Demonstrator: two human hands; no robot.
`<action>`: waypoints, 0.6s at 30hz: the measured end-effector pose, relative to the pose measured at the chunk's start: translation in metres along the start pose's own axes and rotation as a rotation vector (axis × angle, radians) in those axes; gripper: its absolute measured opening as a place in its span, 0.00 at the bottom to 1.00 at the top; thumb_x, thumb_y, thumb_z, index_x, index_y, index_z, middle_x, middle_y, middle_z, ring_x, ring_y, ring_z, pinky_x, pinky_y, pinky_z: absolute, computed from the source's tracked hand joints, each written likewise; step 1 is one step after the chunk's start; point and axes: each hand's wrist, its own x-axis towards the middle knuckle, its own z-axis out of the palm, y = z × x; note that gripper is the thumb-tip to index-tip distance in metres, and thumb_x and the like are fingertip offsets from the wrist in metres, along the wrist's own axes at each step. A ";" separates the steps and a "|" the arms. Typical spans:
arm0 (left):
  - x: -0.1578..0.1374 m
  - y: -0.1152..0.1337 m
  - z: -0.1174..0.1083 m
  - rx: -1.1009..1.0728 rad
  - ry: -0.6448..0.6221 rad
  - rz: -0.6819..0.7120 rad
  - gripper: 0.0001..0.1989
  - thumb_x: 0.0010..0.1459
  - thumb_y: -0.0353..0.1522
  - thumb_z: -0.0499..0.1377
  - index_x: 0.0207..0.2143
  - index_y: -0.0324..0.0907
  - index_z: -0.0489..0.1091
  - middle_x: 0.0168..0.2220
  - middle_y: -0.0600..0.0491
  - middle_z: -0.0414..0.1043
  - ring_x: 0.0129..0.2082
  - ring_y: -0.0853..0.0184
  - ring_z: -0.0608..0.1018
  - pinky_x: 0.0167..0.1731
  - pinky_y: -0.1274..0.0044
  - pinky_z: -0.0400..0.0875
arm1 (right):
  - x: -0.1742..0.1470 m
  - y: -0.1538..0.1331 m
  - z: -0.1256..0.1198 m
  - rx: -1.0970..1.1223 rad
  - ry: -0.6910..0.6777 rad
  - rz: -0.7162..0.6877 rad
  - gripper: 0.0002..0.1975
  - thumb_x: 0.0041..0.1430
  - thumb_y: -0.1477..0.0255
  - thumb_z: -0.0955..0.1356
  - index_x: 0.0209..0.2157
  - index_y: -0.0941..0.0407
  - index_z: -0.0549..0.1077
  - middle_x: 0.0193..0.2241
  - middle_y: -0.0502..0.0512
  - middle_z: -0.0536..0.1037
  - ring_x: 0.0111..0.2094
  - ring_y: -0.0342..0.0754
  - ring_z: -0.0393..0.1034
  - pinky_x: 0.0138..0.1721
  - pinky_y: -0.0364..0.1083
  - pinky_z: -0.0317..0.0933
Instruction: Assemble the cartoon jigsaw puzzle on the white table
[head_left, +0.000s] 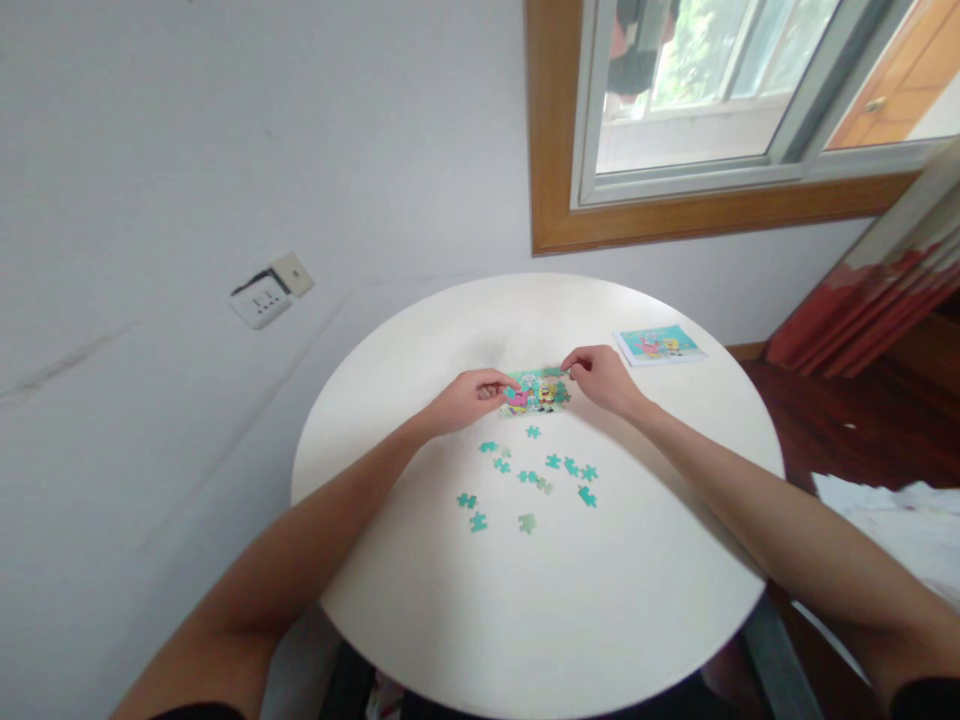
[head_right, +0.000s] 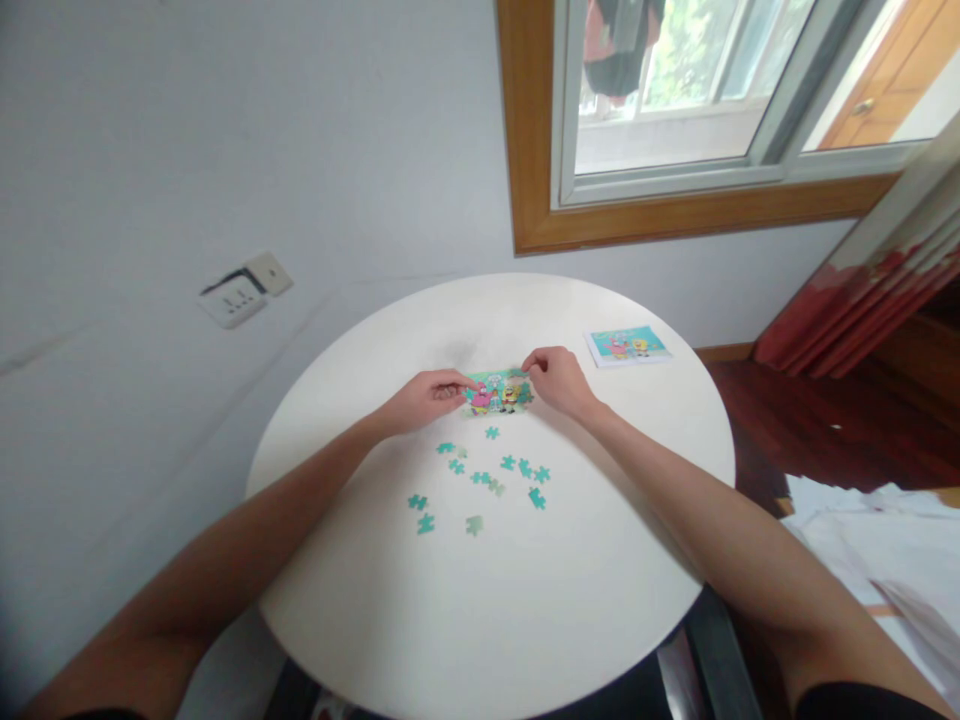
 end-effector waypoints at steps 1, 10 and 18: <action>0.000 -0.001 0.001 -0.032 0.012 -0.009 0.17 0.58 0.39 0.59 0.43 0.36 0.76 0.34 0.50 0.71 0.31 0.70 0.70 0.31 0.79 0.65 | 0.000 -0.001 0.000 0.001 -0.004 -0.002 0.15 0.48 0.77 0.61 0.30 0.60 0.79 0.19 0.51 0.73 0.21 0.43 0.62 0.26 0.42 0.53; 0.002 0.003 0.001 -0.050 0.118 -0.056 0.16 0.52 0.38 0.65 0.39 0.36 0.77 0.31 0.50 0.76 0.30 0.70 0.74 0.31 0.79 0.68 | -0.005 -0.010 0.003 0.012 -0.073 -0.045 0.15 0.48 0.77 0.61 0.30 0.60 0.79 0.19 0.50 0.72 0.21 0.42 0.61 0.25 0.42 0.52; -0.002 0.002 -0.005 0.018 -0.149 -0.065 0.15 0.50 0.36 0.67 0.39 0.37 0.78 0.29 0.52 0.75 0.26 0.72 0.71 0.26 0.82 0.63 | -0.002 -0.004 0.001 0.040 -0.050 -0.013 0.15 0.48 0.77 0.61 0.30 0.60 0.79 0.19 0.50 0.72 0.21 0.42 0.61 0.25 0.42 0.52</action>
